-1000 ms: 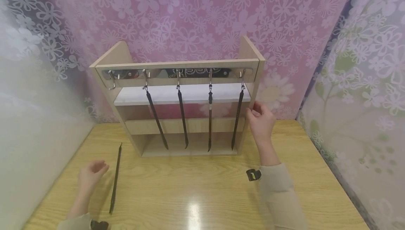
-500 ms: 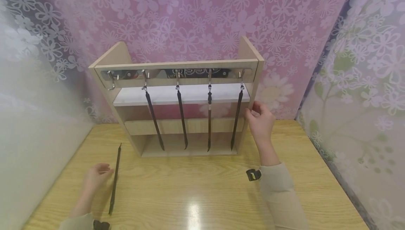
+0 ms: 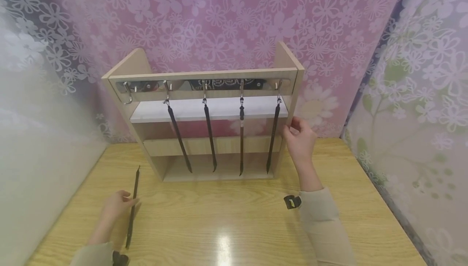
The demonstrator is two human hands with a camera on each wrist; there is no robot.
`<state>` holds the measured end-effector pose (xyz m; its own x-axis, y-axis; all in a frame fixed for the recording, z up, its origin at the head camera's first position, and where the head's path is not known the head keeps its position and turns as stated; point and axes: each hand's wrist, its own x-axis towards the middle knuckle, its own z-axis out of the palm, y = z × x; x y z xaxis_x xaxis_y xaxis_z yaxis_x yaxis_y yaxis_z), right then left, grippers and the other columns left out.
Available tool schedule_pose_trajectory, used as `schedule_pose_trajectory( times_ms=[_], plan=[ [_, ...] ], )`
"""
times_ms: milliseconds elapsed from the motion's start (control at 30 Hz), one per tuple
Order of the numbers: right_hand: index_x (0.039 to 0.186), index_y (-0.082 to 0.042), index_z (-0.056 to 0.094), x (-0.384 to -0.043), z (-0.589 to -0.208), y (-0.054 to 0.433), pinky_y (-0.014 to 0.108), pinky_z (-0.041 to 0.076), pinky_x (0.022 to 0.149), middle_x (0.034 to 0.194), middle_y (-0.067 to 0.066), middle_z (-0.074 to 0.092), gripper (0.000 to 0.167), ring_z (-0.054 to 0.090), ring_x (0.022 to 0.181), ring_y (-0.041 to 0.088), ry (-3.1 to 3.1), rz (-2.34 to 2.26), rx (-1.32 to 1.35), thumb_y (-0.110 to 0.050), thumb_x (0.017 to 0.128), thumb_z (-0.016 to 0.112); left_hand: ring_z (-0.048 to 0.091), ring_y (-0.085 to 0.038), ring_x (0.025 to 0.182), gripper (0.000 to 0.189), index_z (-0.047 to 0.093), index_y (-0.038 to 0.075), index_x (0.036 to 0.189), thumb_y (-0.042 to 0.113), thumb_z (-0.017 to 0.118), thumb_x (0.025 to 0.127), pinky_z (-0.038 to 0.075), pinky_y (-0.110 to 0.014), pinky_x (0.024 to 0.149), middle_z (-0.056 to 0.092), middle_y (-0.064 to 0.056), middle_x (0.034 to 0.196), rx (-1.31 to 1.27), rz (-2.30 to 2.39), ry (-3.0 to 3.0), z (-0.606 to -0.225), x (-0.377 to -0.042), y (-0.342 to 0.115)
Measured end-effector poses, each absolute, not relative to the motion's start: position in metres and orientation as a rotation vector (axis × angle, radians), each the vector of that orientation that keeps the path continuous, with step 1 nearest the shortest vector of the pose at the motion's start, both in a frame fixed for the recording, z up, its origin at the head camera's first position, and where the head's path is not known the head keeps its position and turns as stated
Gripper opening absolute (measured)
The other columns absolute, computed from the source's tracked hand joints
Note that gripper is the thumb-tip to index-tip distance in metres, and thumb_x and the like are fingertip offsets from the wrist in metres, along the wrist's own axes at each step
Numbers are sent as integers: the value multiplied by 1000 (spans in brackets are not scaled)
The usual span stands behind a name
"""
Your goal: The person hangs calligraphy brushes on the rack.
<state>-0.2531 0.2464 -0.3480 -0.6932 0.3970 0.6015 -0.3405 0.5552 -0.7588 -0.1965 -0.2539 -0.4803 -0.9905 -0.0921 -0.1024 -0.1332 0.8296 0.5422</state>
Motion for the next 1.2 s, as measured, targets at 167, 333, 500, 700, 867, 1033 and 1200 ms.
schedule_pose_trajectory(
  times_ms=[167, 333, 500, 700, 867, 1033, 1200],
  plan=[
    [96, 7, 59, -253, -347, 245, 10, 45, 65, 90, 17, 62, 21, 51, 77, -5, -2004, 1209, -37, -2, 78, 63, 57, -35, 78, 49, 48, -16, 107, 23, 61, 81, 48, -42, 61, 57, -30, 96, -187, 843, 2926, -481, -198, -254],
    [95, 7, 60, -252, -346, 244, 9, 44, 65, 90, 17, 62, 20, 52, 77, -2, -2000, 1211, -34, -2, 78, 63, 56, -37, 80, 49, 48, -15, 106, 24, 61, 81, 47, -43, 62, 56, -29, 97, -193, 841, 2909, -482, -199, -255],
    [94, 8, 60, -252, -346, 245, 10, 45, 65, 90, 17, 62, 19, 52, 77, -3, -1991, 1219, -27, -1, 78, 63, 56, -38, 83, 47, 50, -12, 104, 26, 62, 80, 47, -44, 61, 57, -28, 100, -194, 780, 2896, -482, -202, -256],
    [94, 7, 60, -253, -347, 246, 9, 44, 65, 89, 16, 62, 19, 51, 76, -5, -1986, 1219, -36, -2, 78, 63, 55, -28, 73, 39, 54, -9, 96, 24, 64, 77, 45, -39, 55, 60, -21, 90, -192, 705, 2898, -482, -207, -256],
    [94, 6, 61, -253, -347, 246, 8, 44, 64, 88, 15, 62, 19, 51, 77, -5, -1992, 1211, -35, -3, 78, 63, 54, -25, 69, 34, 54, -9, 92, 19, 64, 77, 45, -39, 55, 59, -19, 84, -180, 719, 2898, -484, -208, -258],
    [94, 7, 61, -253, -348, 246, 7, 42, 63, 88, 15, 62, 19, 50, 76, -5, -1985, 1212, -29, -2, 77, 63, 54, -28, 72, 29, 55, -8, 90, 16, 64, 77, 45, -41, 58, 59, -18, 86, -193, 729, 2885, -485, -209, -260],
    [93, 7, 61, -253, -349, 246, 6, 42, 63, 87, 15, 62, 18, 50, 76, -6, -1984, 1204, -33, -1, 77, 64, 54, -27, 70, 26, 56, -8, 87, 14, 63, 76, 45, -42, 59, 59, -15, 82, -211, 762, 2880, -487, -209, -261]
  ],
)
